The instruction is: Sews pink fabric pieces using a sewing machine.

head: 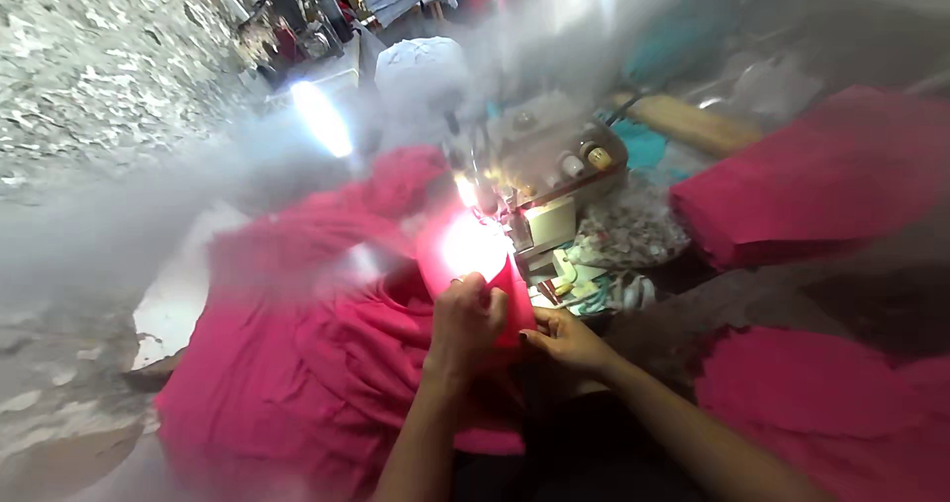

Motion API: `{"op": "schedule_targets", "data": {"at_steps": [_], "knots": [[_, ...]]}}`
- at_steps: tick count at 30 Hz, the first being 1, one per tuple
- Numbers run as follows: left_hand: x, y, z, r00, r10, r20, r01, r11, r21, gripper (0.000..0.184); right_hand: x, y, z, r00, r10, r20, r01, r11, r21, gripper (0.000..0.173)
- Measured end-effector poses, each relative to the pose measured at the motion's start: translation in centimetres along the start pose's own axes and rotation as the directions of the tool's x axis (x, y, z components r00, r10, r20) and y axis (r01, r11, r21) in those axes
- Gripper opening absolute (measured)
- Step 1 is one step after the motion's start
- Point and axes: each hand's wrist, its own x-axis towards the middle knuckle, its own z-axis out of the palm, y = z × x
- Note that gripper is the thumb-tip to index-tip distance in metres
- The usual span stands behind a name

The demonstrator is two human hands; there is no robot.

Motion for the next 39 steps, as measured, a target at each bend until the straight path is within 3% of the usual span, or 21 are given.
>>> {"op": "schedule_targets", "data": {"at_steps": [4, 8, 12, 15, 20, 23, 26, 29, 33, 37, 39], "knots": [[0.7, -0.7, 1.6, 1.000, -0.003, 0.015, 0.003, 0.999, -0.033, 0.018, -0.4, 0.5, -0.9, 1.000, 0.005, 0.013, -0.003, 0.993, -0.116, 0.012], [3.4, -0.6, 1.2, 0.974, -0.051, 0.220, 0.044, 0.998, 0.041, 0.019, -1.0, -0.7, -1.6, 0.999, 0.045, -0.025, -0.049, 0.981, -0.185, 0.014], [5.8, 2.3, -0.1, 0.833, -0.299, 0.466, 0.225, 0.952, 0.209, 0.022, -1.9, -2.1, -1.7, 0.999, -0.009, -0.045, -0.001, 0.977, -0.215, 0.017], [6.1, 4.0, -0.5, 0.742, -0.415, 0.527, 0.331, 0.910, 0.251, 0.024, -0.7, -1.4, -2.0, 0.996, 0.068, -0.058, -0.080, 0.965, -0.250, 0.019], [3.7, 3.0, 0.5, 0.877, -0.336, 0.343, 0.318, 0.942, 0.109, 0.016, 1.8, -1.6, -1.6, 0.993, 0.051, -0.111, -0.081, 0.955, -0.286, 0.023], [2.8, 1.3, 1.7, 0.979, -0.152, 0.136, 0.145, 0.987, 0.062, 0.006, 3.2, -2.4, -1.2, 0.991, 0.065, -0.120, -0.097, 0.954, -0.284, 0.026], [3.5, -1.4, 2.7, 0.993, -0.043, 0.107, 0.039, 0.998, 0.044, 0.011, 4.1, -3.2, 0.0, 0.995, 0.008, -0.103, -0.040, 0.949, -0.312, 0.030], [4.8, -4.3, 3.7, 0.997, 0.000, 0.079, 0.004, 0.999, -0.052, 0.013, 4.1, -4.1, 2.1, 0.983, -0.145, -0.116, 0.090, 0.918, -0.385, 0.030], [6.2, -5.8, 4.0, 0.989, -0.116, 0.090, 0.124, 0.988, -0.088, 0.015, 4.3, -4.2, 3.5, 0.941, -0.327, -0.086, 0.249, 0.842, -0.478, 0.026], [5.6, -6.1, 4.3, 0.980, -0.198, 0.007, 0.198, 0.978, -0.065, 0.017, 4.8, -3.5, 3.0, 0.912, -0.371, -0.173, 0.239, 0.826, -0.511, 0.029], [4.0, -5.2, 4.2, 0.976, -0.212, -0.056, 0.209, 0.976, -0.055, 0.019, 4.8, -3.8, 2.9, 0.930, -0.271, -0.249, 0.136, 0.881, -0.453, 0.031]]}}
